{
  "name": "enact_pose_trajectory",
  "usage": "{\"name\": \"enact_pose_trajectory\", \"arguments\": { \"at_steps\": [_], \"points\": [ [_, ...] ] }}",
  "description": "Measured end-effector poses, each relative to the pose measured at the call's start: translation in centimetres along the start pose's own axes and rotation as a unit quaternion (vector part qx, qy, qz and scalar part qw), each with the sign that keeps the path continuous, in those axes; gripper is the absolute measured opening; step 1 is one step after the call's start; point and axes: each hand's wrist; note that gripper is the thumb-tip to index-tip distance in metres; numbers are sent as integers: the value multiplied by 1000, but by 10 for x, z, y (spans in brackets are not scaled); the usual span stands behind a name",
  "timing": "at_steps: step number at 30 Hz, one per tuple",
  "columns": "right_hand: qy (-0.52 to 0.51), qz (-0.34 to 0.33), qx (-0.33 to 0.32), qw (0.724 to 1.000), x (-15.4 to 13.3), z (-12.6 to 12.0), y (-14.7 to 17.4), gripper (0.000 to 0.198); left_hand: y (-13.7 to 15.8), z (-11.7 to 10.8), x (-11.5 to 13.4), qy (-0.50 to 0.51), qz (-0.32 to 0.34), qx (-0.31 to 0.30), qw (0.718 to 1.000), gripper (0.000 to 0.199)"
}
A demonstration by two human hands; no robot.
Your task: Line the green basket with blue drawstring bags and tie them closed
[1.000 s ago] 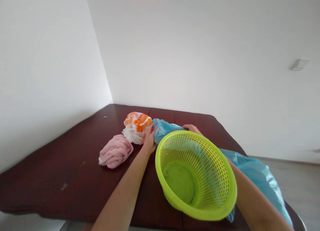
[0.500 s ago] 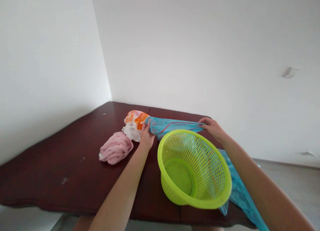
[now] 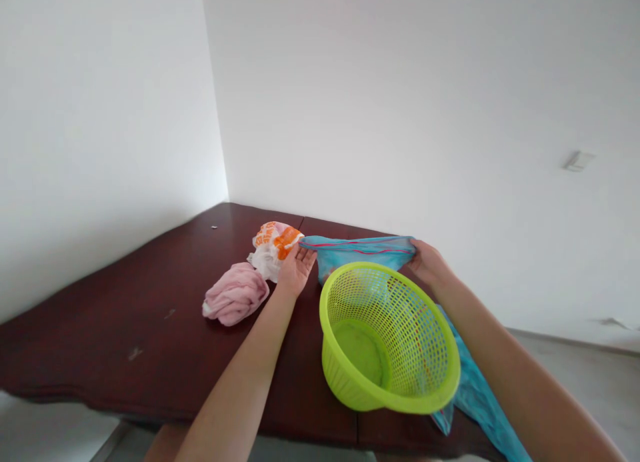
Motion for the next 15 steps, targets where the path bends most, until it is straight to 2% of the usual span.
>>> {"name": "enact_pose_trajectory", "arguments": {
  "at_steps": [3, 6, 7, 9, 12, 13, 15],
  "points": [
    [17, -20, 7, 1000, -2, 18, 1, 51, 8, 3, -7, -73, 49, 56, 995, 28],
    [50, -27, -21, 998, -5, 42, 8, 60, 24, 13, -5, -133, 148, 89, 976, 47],
    [65, -28, -36, 997, -7, 51, 10, 61, 28, 19, -2, -158, 180, 72, 968, 51],
    [98, -34, -69, 992, -12, 68, 14, 62, 33, 35, 8, -265, 247, -21, 932, 53],
    [159, -54, -112, 979, -22, 88, 14, 59, 25, 67, 24, -442, 306, -181, 824, 46],
    [181, -64, -122, 974, -25, 92, 12, 58, 20, 77, 30, -473, 309, -203, 800, 39],
    [222, -83, -131, 963, -33, 96, 8, 55, 7, 93, 43, -492, 305, -195, 792, 21]
  ]
}}
Point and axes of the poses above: each hand's wrist, its own y-axis away from the middle knuckle, its own z-axis out of the palm, x = y × z, and after that the axes turned 9 degrees about -y, right-handed
